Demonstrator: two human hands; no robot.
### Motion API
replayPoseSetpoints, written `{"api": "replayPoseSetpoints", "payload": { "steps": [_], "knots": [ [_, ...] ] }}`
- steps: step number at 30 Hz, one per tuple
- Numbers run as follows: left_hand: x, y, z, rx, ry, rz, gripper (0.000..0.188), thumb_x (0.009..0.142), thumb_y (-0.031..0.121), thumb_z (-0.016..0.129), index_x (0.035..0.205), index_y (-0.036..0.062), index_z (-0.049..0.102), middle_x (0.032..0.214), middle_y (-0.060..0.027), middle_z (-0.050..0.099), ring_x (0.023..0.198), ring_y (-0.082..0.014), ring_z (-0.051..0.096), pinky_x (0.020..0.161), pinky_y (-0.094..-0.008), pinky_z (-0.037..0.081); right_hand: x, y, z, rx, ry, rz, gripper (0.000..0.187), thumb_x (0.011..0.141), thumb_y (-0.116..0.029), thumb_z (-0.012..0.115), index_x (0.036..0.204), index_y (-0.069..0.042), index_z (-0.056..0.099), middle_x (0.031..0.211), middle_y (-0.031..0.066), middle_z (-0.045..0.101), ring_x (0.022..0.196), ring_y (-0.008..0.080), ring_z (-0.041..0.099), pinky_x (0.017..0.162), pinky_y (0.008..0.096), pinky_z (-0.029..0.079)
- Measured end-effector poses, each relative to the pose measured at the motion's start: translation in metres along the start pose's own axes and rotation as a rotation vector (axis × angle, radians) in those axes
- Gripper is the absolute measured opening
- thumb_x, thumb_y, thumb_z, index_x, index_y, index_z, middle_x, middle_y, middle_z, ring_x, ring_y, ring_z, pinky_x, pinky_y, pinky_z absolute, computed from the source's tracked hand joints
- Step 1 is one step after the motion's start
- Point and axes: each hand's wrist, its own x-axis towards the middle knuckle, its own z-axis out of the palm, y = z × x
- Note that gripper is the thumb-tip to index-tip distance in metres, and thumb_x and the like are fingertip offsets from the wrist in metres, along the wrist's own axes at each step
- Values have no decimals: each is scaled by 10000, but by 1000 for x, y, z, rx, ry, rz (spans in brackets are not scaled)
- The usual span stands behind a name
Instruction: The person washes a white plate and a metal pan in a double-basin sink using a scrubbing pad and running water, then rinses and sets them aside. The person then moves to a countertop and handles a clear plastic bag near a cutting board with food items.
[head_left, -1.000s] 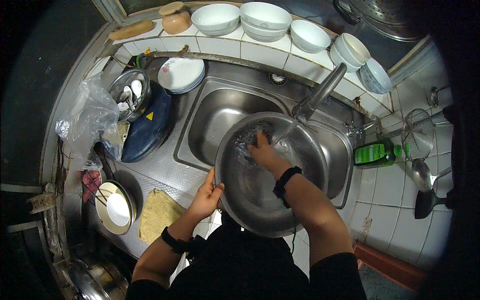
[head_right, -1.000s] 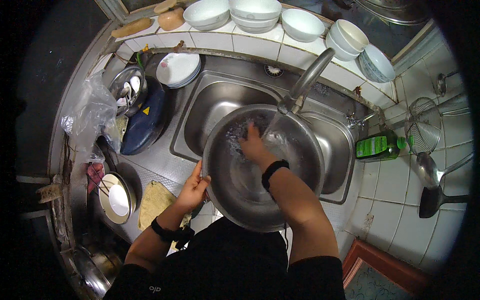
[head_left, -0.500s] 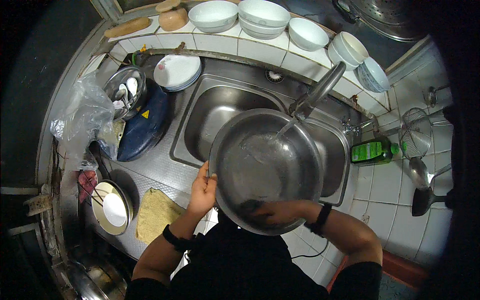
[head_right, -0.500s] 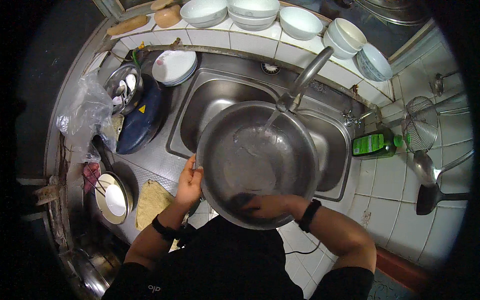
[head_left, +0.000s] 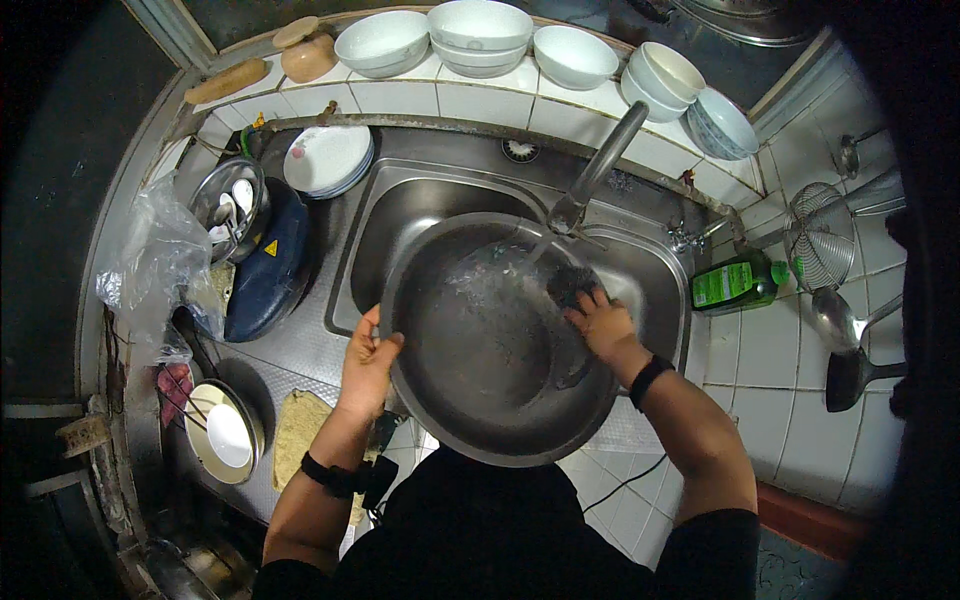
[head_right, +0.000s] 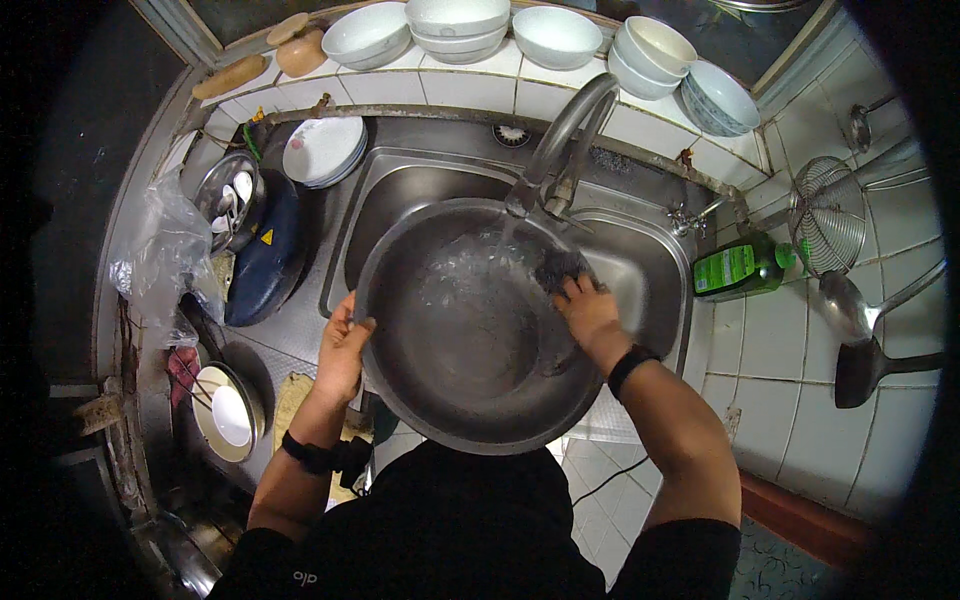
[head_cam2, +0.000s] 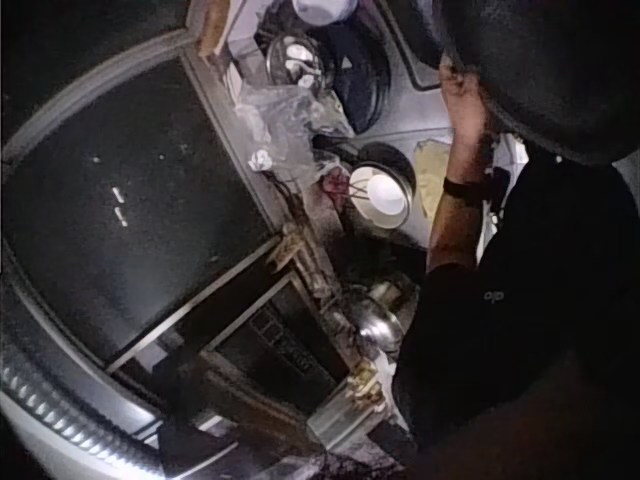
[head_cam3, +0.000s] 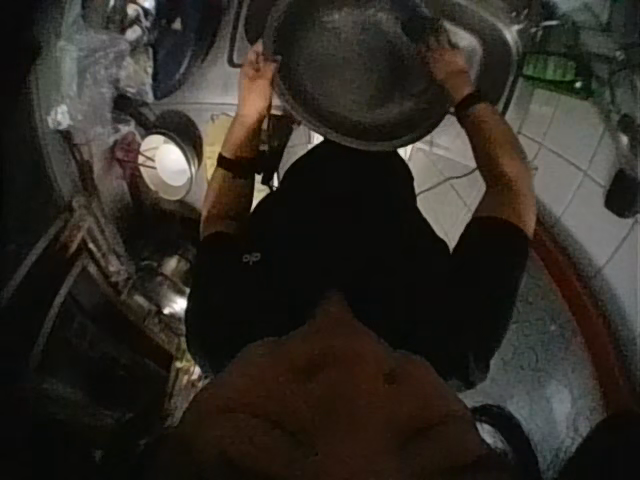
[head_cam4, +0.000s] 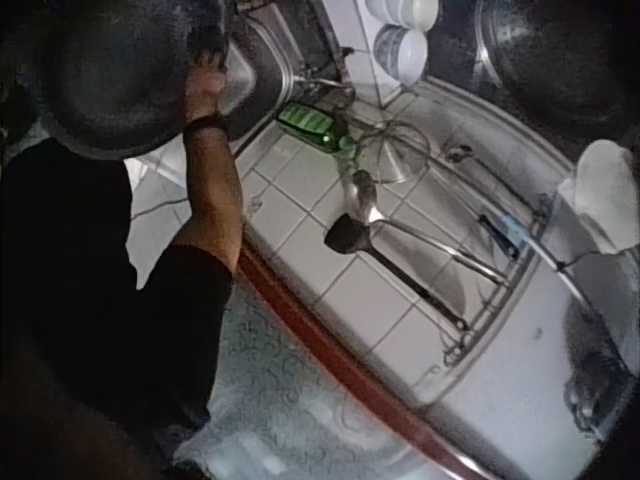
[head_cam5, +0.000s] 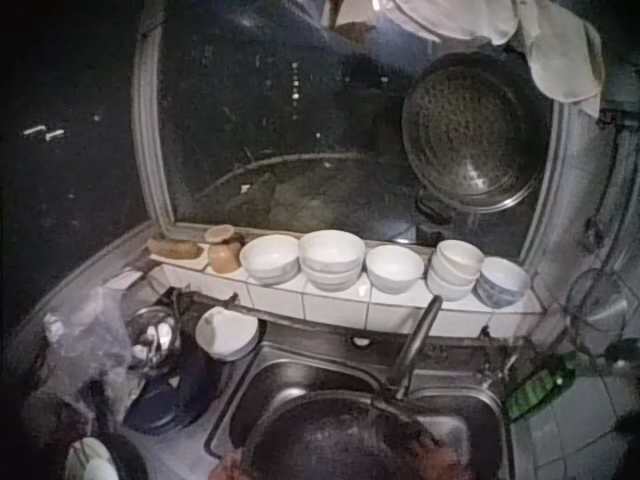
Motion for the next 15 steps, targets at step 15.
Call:
{"api": "replayPoseSetpoints", "payload": {
  "steps": [15],
  "knots": [
    [-10,19,-33,-200,216,-19,503,782,-19,433,1281,44,428,1144,-89,572,1014,-193,557,918,-317,434,61,52,-30,823,549,406,412,739,-64,606,1142,-93,526,1083,163,579,981,349,560,822,400,458]
  ]
}}
